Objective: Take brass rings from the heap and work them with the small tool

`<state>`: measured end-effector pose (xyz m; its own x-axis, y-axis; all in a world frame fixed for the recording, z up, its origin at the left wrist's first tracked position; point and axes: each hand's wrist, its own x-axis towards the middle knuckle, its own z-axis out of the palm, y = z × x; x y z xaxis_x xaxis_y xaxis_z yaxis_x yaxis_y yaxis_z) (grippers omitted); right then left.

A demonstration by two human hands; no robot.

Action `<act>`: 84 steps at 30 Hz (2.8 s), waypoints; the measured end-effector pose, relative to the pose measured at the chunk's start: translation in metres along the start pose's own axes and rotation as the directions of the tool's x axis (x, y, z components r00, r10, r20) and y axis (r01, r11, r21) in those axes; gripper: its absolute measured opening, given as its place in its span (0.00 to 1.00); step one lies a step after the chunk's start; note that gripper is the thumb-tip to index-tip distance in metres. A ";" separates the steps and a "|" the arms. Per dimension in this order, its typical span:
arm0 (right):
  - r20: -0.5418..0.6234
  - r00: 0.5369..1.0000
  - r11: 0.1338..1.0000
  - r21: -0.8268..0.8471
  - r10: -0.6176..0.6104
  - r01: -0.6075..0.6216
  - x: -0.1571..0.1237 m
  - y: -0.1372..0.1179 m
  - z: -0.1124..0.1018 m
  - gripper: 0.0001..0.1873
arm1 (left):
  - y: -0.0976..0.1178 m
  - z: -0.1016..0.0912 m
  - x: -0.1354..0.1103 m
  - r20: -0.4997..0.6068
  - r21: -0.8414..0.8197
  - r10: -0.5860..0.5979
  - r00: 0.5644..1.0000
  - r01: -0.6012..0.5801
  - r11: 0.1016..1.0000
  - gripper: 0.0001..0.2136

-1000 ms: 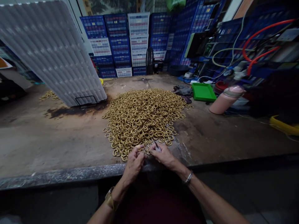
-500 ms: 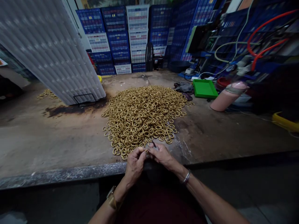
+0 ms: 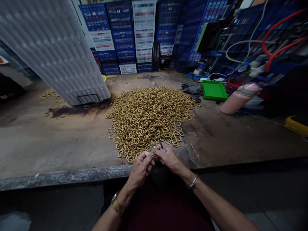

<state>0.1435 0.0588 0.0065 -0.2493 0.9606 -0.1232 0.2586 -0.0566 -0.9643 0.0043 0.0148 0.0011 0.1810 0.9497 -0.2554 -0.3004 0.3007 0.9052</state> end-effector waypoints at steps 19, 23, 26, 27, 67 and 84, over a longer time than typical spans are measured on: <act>0.177 0.938 0.722 -0.602 -0.297 0.342 -0.015 0.005 0.003 0.09 | -0.001 0.000 -0.003 -0.031 0.152 0.111 0.993 -0.105 0.983 0.14; 0.210 0.948 0.746 -0.585 -0.238 0.317 -0.016 0.001 0.002 0.09 | -0.002 0.001 -0.002 -0.030 0.177 0.167 0.985 -0.160 0.971 0.14; 0.234 0.953 0.754 -0.585 -0.193 0.297 -0.014 0.002 0.000 0.10 | -0.001 0.004 -0.006 -0.046 0.190 0.189 0.981 -0.177 0.966 0.15; 0.219 0.959 0.747 -0.605 -0.179 0.278 -0.012 0.004 -0.002 0.10 | 0.001 0.006 -0.009 -0.045 0.188 0.182 0.982 -0.171 0.967 0.15; -0.164 0.984 0.992 -0.111 -0.069 0.051 -0.005 -0.002 0.014 0.05 | -0.003 0.011 0.007 -0.252 0.216 0.225 0.941 -0.172 0.961 0.10; 0.006 1.000 1.000 0.025 -0.006 0.006 -0.003 -0.004 0.010 0.12 | 0.000 0.001 0.000 0.008 0.027 -0.002 1.000 0.002 1.000 0.15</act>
<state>0.1343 0.0536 0.0081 -0.2568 0.9592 -0.1185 0.2335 -0.0574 -0.9707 0.0056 0.0149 0.0018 0.1888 0.9483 -0.2550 -0.2743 0.3003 0.9136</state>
